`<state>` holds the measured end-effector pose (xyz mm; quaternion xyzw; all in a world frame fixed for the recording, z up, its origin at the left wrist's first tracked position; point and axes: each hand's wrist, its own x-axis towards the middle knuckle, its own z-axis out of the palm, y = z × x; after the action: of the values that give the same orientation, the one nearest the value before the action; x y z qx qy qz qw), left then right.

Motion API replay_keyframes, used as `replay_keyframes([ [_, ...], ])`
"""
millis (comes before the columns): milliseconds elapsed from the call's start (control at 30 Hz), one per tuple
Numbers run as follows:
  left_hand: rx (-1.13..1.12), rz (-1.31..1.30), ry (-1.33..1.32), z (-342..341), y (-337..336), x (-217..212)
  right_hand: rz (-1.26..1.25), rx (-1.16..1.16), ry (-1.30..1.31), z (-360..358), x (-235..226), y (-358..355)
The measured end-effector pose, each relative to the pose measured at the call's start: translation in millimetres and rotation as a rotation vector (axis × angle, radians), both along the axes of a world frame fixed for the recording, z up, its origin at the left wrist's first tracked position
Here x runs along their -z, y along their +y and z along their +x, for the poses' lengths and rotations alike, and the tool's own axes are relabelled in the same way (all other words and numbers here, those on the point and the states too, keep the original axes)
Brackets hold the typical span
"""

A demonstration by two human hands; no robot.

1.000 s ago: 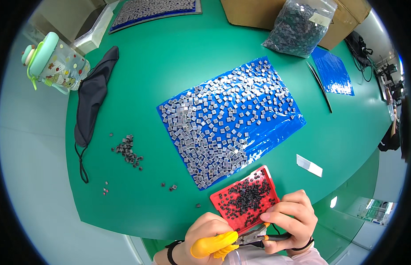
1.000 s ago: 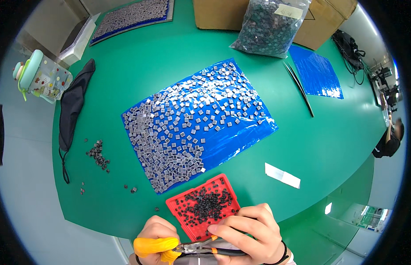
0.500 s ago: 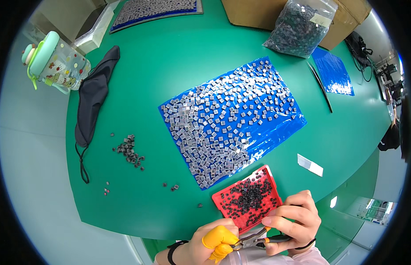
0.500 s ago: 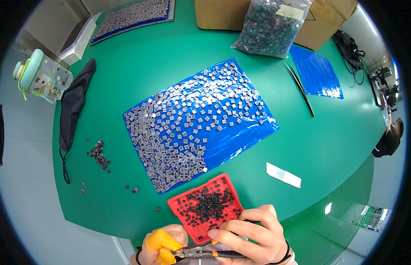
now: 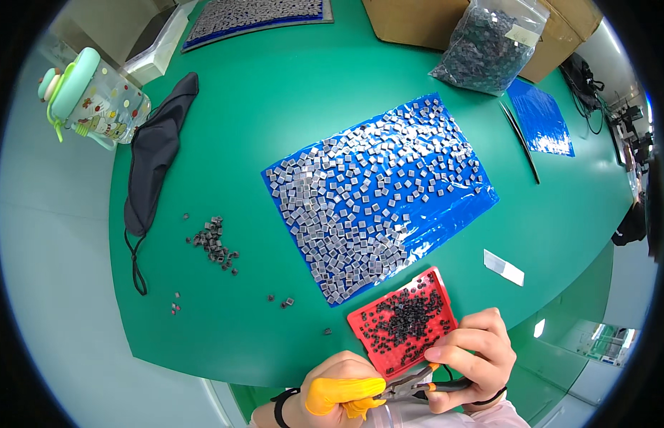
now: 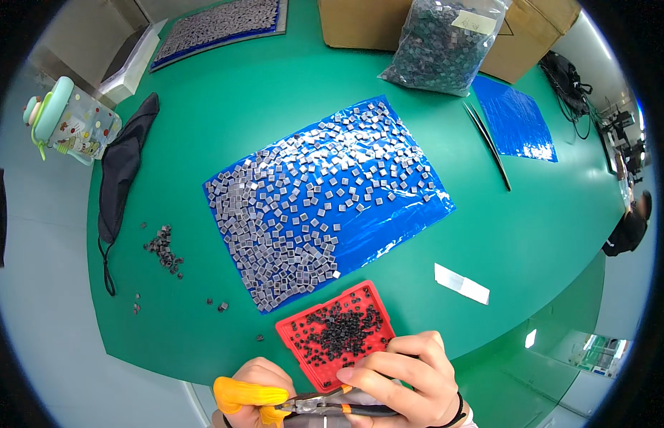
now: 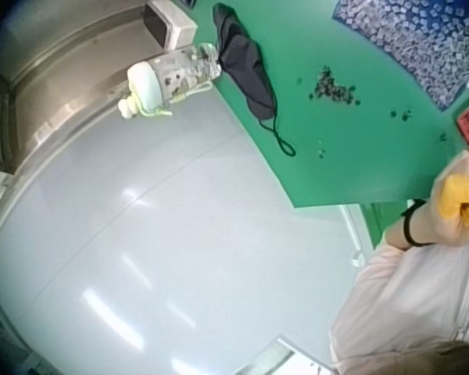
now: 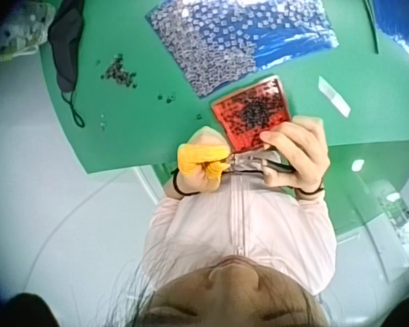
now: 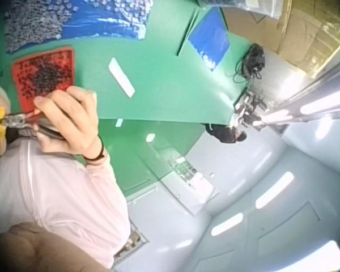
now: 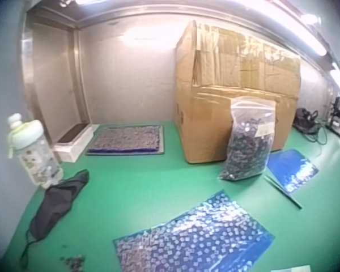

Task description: The person sorts small black components from a red tray onto a blue sheet using a yellow tool and tweezers. They repeatedly pick up items from the tray, manipulate them with the tools, and place them onto the blue surface, occasionally using a white strip to assist in the transfer.

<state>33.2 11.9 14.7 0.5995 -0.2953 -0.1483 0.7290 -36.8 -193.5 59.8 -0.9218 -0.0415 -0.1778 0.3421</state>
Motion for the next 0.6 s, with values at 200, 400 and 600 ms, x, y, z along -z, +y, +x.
replay_keyframes([
  [200,0.168,-0.052,-0.014,1,4,16,-0.06,-0.008,-0.008,-2,-1,1],
  [400,0.232,-0.112,0.252,6,1,-2,-0.13,-0.015,-0.044,-4,0,2],
  [600,0.216,0.019,0.289,11,4,-6,-0.124,0.025,-0.038,-2,0,2],
])
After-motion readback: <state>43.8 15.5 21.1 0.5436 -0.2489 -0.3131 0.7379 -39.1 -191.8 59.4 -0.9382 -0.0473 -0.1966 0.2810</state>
